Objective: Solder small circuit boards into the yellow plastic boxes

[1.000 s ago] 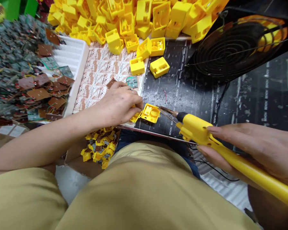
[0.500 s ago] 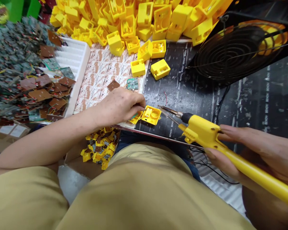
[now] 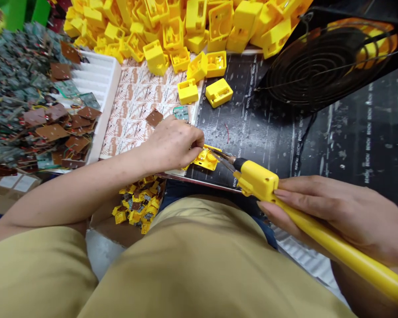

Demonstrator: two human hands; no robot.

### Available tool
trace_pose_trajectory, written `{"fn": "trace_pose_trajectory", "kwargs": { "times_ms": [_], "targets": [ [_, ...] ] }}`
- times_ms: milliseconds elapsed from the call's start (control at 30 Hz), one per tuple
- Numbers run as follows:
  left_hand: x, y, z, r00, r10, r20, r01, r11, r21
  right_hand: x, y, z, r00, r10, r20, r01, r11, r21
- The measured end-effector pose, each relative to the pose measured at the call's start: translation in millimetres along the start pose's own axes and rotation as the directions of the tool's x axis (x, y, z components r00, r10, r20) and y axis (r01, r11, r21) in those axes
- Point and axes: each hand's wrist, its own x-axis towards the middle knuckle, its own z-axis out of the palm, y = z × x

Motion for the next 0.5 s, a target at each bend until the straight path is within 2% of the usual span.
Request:
{"fn": "trace_pose_trajectory", "kwargs": {
  "times_ms": [167, 333, 400, 500],
  "targets": [
    [2.4, 1.8, -1.3, 1.000, 0.007, 0.027, -0.007, 1.000, 0.000, 15.5, -1.7, 3.7, 0.995, -0.099, 0.006, 0.099, 0.994, -0.050],
    [5.7, 4.9, -6.8, 0.997, -0.011, 0.082, 0.011, 1.000, 0.011, 20.3, -2.9, 1.4, 0.974, -0.223, -0.038, 0.220, 0.973, -0.072],
    [6.4, 4.9, -8.4, 0.996, -0.015, 0.087, 0.014, 1.000, 0.015, 16.2, -2.2, -5.7, 0.981, -0.194, -0.004, 0.194, 0.979, -0.063],
    [6.1, 2.3, -7.7, 0.999, 0.008, 0.054, -0.009, 1.000, 0.004, 6.9, -1.0, -16.7, 0.998, 0.008, 0.061, -0.002, 0.996, -0.094]
  ]
}}
